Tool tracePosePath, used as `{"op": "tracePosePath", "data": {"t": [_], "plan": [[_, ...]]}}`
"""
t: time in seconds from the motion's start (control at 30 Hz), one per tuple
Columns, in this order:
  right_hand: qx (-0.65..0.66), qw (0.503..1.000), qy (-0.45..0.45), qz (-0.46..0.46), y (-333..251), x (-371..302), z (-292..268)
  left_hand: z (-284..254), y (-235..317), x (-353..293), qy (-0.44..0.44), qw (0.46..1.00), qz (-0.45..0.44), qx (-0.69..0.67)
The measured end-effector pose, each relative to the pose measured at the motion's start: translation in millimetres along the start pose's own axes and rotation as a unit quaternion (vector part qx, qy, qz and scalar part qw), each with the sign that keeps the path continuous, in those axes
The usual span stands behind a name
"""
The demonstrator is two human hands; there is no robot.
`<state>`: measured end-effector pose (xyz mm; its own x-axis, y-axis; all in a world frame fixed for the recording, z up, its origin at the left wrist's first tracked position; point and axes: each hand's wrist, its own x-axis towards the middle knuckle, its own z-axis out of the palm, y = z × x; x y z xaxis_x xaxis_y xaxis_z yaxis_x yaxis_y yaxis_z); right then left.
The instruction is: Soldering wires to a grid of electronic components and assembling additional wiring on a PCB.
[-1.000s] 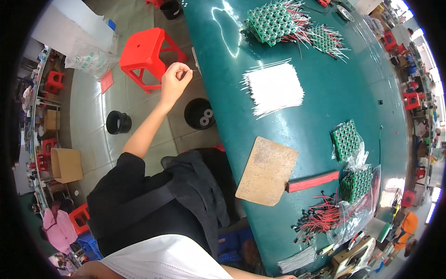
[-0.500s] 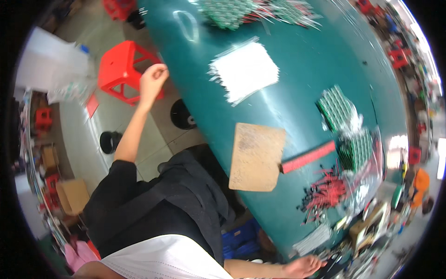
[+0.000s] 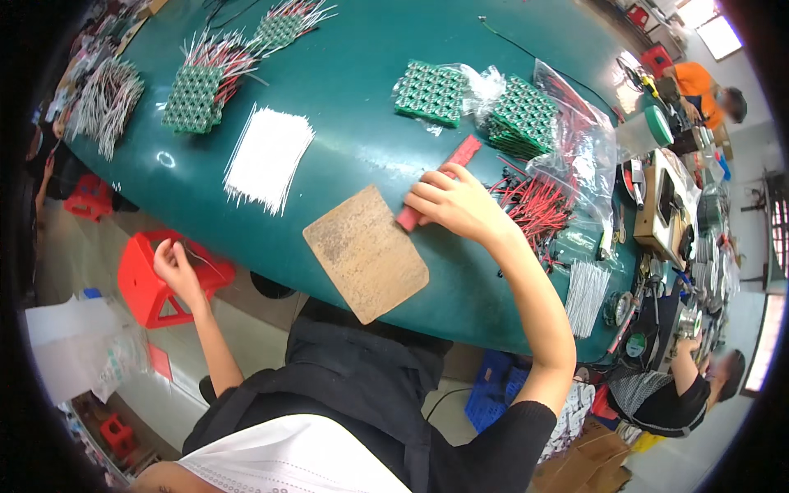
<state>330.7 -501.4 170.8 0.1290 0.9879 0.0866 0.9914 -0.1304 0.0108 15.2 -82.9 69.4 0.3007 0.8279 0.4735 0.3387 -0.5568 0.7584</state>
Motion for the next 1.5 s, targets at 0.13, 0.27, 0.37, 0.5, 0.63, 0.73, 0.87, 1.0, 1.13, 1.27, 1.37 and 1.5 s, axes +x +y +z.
{"op": "tracePosePath", "data": {"t": [0.13, 0.27, 0.37, 0.5, 0.63, 0.73, 0.87, 1.0, 1.13, 1.27, 1.37, 1.5], "plan": [[-0.009, 0.995, 0.079, 0.066, 29, 40, 25, 3, 140, -24, -0.236, 0.935, 0.167, -0.207], [-0.075, 0.957, 0.187, 0.210, 74, 73, 22, 45, 218, -56, -0.515, 0.710, 0.451, -0.169], [-0.119, 0.962, 0.121, 0.212, 109, 64, 24, 65, 227, -81, -0.548, 0.631, 0.541, -0.091], [-0.097, 0.979, 0.014, 0.178, 120, 67, 13, 78, 198, -102, -0.486, 0.575, 0.655, -0.066], [-0.205, 0.891, 0.382, 0.133, 126, 58, -25, 69, 225, -57, -0.430, 0.537, 0.706, -0.167], [-0.154, 0.867, 0.396, 0.259, 86, 29, -67, 85, 244, -5, -0.324, 0.650, 0.661, -0.188], [0.260, 0.843, 0.184, 0.433, 9, -17, -75, 167, 258, 76, -0.108, 0.690, 0.714, -0.055], [0.347, 0.865, 0.114, 0.345, -72, -31, 8, 270, 232, 108, -0.215, 0.677, 0.704, 0.019], [0.153, 0.900, 0.180, 0.366, -114, -31, 8, 286, 230, 86, -0.321, 0.675, 0.656, 0.107], [-0.066, 0.809, 0.195, 0.550, -100, -108, -3, 206, 257, 36, -0.413, 0.680, 0.606, -0.004], [-0.156, 0.749, 0.061, 0.641, -105, -155, -1, 140, 268, -32, -0.597, 0.596, 0.519, -0.138], [-0.027, 0.803, 0.119, 0.584, -123, -146, 2, 113, 250, -105, -0.641, 0.537, 0.536, -0.115]]}}
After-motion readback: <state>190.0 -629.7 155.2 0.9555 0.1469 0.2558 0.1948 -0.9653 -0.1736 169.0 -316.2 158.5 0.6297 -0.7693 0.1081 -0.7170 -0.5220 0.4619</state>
